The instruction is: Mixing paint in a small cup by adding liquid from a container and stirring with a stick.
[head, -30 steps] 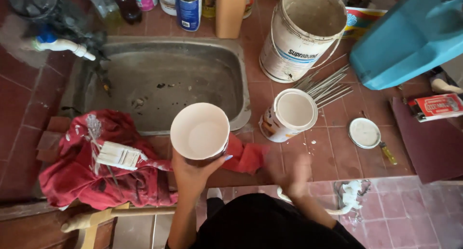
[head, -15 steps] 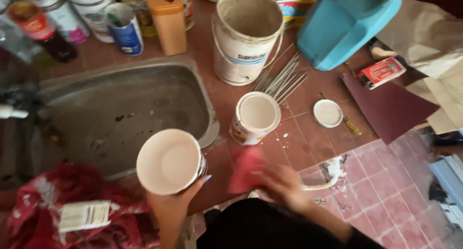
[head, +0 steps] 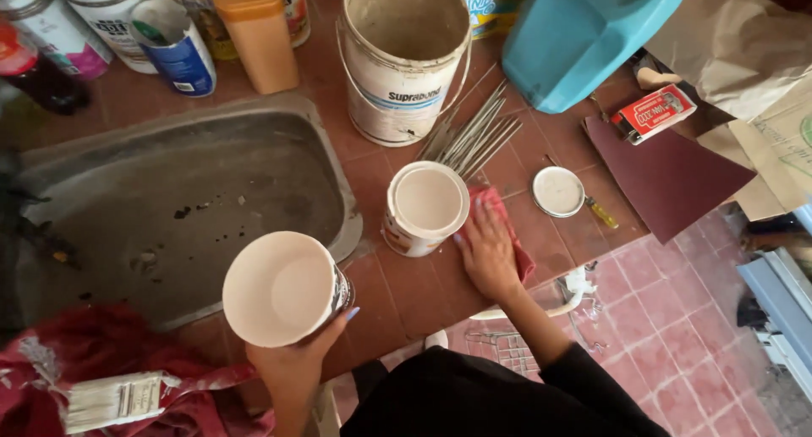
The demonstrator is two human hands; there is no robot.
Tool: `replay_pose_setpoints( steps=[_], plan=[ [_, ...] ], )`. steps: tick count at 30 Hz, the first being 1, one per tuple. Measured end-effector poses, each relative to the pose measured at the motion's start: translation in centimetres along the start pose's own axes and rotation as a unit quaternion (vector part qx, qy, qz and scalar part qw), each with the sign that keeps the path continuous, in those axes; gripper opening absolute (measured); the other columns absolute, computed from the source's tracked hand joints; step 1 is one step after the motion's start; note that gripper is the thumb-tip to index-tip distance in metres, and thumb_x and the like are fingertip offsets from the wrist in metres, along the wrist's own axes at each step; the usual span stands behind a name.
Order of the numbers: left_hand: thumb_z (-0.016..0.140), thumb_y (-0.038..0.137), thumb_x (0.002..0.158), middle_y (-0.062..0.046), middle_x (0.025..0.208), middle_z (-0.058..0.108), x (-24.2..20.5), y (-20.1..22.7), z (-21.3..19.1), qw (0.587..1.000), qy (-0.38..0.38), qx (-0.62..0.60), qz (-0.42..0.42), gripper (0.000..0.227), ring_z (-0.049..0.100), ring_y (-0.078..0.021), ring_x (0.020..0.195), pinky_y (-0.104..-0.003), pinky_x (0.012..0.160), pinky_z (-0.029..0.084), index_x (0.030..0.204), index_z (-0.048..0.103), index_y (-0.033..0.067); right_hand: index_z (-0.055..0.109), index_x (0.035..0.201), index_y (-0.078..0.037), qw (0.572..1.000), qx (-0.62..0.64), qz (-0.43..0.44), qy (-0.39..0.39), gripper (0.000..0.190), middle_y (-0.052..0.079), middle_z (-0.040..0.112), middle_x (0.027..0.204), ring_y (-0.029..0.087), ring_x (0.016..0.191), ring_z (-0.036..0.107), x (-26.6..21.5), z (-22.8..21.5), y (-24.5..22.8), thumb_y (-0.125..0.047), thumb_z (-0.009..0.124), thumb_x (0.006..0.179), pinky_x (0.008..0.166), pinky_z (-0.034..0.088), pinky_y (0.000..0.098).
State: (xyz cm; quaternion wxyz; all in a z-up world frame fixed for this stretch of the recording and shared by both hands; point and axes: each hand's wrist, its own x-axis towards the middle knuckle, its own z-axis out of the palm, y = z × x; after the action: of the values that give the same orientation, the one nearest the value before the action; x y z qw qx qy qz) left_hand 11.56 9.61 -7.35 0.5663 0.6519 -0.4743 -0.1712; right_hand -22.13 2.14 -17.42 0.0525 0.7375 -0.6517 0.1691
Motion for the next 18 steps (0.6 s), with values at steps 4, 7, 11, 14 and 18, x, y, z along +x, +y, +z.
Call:
replay_pose_setpoints(
  steps=[4, 7, 11, 14, 18],
  plan=[
    [0.103, 0.025, 0.04, -0.019, 0.126, 0.069, -0.4, -0.1, 0.0, 0.999, -0.009, 0.01, 0.03, 0.1, 0.064, -0.0323, 0.121, -0.042, 0.108, 0.051, 0.125, 0.062, -0.0077, 0.049, 0.15, -0.005, 0.983, 0.144, -0.106, -0.052, 0.049, 0.016, 0.044, 0.16, 0.035, 0.151, 0.038, -3.1, -8.3, -2.1, -0.024, 0.051, 0.105, 0.125, 0.03, 0.0502],
    [0.103, 0.02, 0.04, -0.016, 0.126, 0.069, -0.8, 0.4, -0.4, 1.0, 0.006, -0.002, -0.024, 0.099, 0.063, -0.0278, 0.12, -0.041, 0.107, 0.053, 0.126, 0.061, -0.0064, 0.059, 0.12, 0.009, 0.708, -0.56, -0.301, -0.307, 0.029, 0.009, 0.064, 0.087, 0.018, 0.071, 0.063, 0.2, -9.1, 1.9, 0.009, 0.052, 0.091, 0.059, 0.056, 0.0324],
    [0.102, 0.019, 0.043, -0.022, 0.127, 0.068, -1.2, 1.3, -0.5, 0.999, 0.003, 0.014, 0.041, 0.095, 0.062, -0.0342, 0.123, -0.045, 0.113, 0.049, 0.123, 0.062, -0.011, 0.056, 0.115, -0.009, 0.947, 0.32, -0.013, 0.0, 0.019, 0.012, 0.058, 0.117, 0.026, 0.11, 0.052, 0.8, -7.4, -0.4, -0.022, 0.049, 0.103, 0.102, 0.039, 0.0393],
    [0.102, 0.018, 0.043, -0.021, 0.127, 0.068, -1.5, 1.7, -0.2, 1.0, 0.016, 0.014, 0.022, 0.095, 0.062, -0.0322, 0.122, -0.044, 0.111, 0.05, 0.125, 0.062, -0.0108, 0.048, 0.12, -0.009, 0.913, 0.393, -0.108, -0.035, 0.019, 0.009, 0.051, 0.123, 0.025, 0.115, 0.046, -3.1, -8.0, -0.9, -0.015, 0.05, 0.102, 0.104, 0.036, 0.0403],
    [0.099, 0.022, 0.042, -0.024, 0.14, 0.059, -2.8, 1.7, 0.0, 0.998, 0.044, 0.032, 0.032, 0.118, 0.053, -0.0343, 0.134, -0.045, 0.119, 0.042, 0.142, 0.046, -0.0131, 0.046, 0.15, 0.002, 0.979, 0.168, -0.109, -0.044, 0.052, 0.02, 0.046, 0.158, 0.044, 0.152, 0.035, -4.4, -6.3, 6.8, 0.005, 0.054, 0.099, 0.127, 0.033, 0.0573]
  ],
)
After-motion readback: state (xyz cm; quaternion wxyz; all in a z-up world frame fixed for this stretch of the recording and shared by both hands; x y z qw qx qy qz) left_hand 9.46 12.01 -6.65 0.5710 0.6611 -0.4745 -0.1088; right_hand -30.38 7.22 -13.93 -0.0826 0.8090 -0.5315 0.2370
